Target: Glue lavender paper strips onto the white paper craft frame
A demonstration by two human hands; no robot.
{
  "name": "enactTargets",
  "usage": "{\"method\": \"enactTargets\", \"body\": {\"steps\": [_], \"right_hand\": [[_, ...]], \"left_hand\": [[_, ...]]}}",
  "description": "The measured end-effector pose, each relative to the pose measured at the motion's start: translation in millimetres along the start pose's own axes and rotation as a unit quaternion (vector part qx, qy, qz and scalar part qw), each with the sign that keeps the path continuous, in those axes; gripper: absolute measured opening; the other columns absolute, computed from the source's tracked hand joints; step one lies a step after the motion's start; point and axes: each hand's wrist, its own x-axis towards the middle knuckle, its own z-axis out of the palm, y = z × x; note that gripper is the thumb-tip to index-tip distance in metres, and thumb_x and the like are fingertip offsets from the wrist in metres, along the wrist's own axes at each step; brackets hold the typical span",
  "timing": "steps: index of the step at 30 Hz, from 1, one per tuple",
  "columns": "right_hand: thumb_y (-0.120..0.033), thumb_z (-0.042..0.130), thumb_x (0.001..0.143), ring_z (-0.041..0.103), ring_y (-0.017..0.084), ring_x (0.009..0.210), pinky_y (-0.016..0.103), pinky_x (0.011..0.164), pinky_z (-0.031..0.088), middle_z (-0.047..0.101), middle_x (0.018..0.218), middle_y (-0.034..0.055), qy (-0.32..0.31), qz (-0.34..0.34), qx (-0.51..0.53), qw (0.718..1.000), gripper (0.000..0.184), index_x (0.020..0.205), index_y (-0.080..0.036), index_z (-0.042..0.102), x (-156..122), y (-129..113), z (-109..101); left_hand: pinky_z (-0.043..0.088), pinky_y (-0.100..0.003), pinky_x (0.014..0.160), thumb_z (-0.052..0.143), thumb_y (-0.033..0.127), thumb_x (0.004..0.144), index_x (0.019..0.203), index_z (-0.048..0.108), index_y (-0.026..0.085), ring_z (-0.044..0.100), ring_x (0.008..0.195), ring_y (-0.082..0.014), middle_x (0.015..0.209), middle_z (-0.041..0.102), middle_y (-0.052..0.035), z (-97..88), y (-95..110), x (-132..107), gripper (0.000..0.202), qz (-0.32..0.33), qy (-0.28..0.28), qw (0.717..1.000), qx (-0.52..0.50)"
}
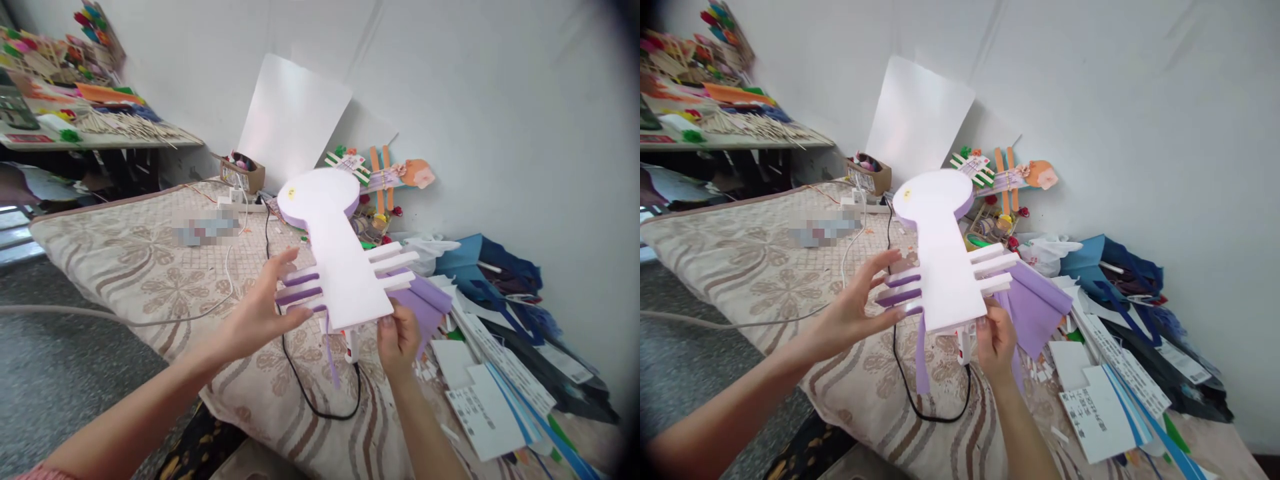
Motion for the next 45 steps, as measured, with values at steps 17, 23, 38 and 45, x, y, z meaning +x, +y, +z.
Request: {"method": "enactTargets", "body": {"steps": [17,23,38,45], "right_hand": [[-0.024,0.055,0.095,0.07,0.019,0.083,0.032,0.069,0.052,0.072,0.095,0.0048,0.014,-0.043,0.007,0.999,0.009,0.101,-0.022,0.062,3,3,10],[-0.025,0.055,0.095,0.068,0.018,0.081,0.031,0.07,0.051,0.071,0.093,0.0028,0.018,-0.061,-0.008,0.998,0.009,0.099,-0.023,0.062,12,2,14],[-0.023,0.05,0.098,0.054,0.014,0.066,0.027,0.063,0.042,0.061,0.076,-0.0036,-0.042,-0.054,-0.05,0.996,0.011,0.092,-0.024,0.059,57,-10,15],[-0.026,0.047,0.1,0.055,0.013,0.068,0.026,0.064,0.042,0.062,0.079,-0.0018,-0.059,-0.039,-0.049,0.996,0.015,0.096,-0.021,0.061,79,-23,26]], "left_hand": [[0.037,-0.063,0.108,0.062,0.01,0.083,0.139,0.031,0.027,0.046,0.133,-0.035,0.14,0.049,-0.0141,29.6,10,-3,0.067,0.081,0.062,0.967,0.235],[0.037,-0.063,0.107,0.06,0.011,0.083,0.138,0.034,0.025,0.052,0.126,-0.0337,0.132,0.055,-0.013,29.0,8,4,0.062,0.067,0.069,0.972,0.213],[0.031,-0.069,0.113,0.069,0.028,0.083,0.14,0.041,0.023,0.049,0.132,-0.04,0.137,0.053,-0.017,27.7,-9,26,0.064,-0.016,0.049,0.998,0.047],[0.04,-0.063,0.109,0.065,0.033,0.088,0.142,0.034,0.019,0.051,0.13,-0.0352,0.138,0.054,-0.0199,29.7,-23,34,0.064,-0.049,0.03,0.998,-0.027]]}}
